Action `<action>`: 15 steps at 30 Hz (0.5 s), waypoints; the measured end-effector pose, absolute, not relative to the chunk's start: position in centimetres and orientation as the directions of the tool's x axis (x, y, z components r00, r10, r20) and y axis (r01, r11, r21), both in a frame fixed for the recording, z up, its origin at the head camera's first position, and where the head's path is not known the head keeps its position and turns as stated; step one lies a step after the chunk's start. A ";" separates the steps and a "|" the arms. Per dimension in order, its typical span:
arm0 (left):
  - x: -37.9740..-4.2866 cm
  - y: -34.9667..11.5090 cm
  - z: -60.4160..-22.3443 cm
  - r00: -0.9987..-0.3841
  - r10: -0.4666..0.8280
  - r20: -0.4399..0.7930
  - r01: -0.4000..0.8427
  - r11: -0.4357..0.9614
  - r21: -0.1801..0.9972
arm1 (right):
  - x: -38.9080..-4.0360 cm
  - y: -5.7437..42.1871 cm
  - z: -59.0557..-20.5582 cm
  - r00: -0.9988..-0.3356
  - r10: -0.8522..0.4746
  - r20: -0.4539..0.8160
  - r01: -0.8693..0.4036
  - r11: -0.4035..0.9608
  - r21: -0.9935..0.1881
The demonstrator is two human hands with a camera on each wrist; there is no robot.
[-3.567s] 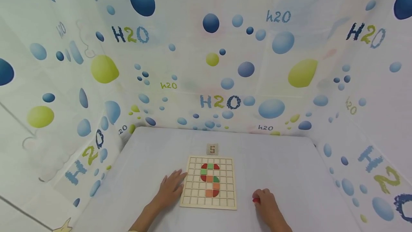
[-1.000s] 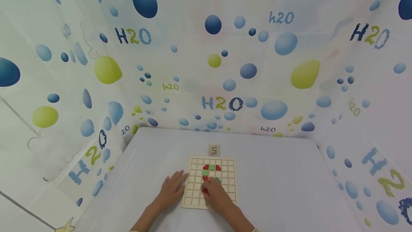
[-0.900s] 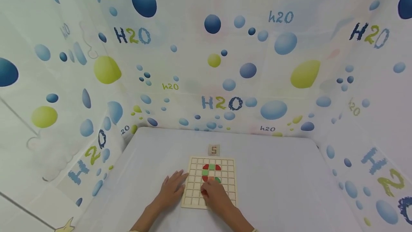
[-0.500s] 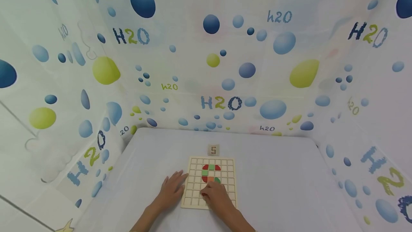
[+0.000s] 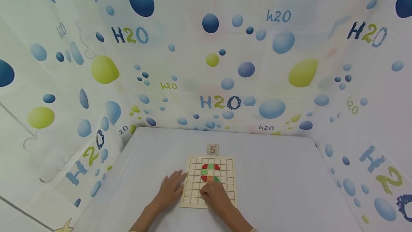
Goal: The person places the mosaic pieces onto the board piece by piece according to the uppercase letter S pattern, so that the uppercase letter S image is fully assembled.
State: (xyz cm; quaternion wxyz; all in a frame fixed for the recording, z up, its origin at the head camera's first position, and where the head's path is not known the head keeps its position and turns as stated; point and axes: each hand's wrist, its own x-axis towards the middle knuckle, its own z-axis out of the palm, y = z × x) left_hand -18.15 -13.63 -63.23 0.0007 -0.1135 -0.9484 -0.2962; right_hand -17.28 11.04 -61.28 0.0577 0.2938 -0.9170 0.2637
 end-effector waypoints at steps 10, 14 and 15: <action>-18.2 -13.5 -63.2 -0.971 0.228 0.076 0.231 0.798 0.556 | -16.7 11.1 -61.3 -0.866 -0.452 0.213 -0.500 0.781 -0.374; -18.1 -13.4 -63.1 -0.971 0.231 0.066 0.229 0.802 0.552 | -16.6 11.2 -61.0 -0.870 -0.448 0.205 -0.493 0.789 -0.368; -18.1 -13.4 -63.1 -0.971 0.232 0.063 0.228 0.806 0.546 | -16.5 11.3 -61.0 -0.870 -0.450 0.202 -0.493 0.790 -0.363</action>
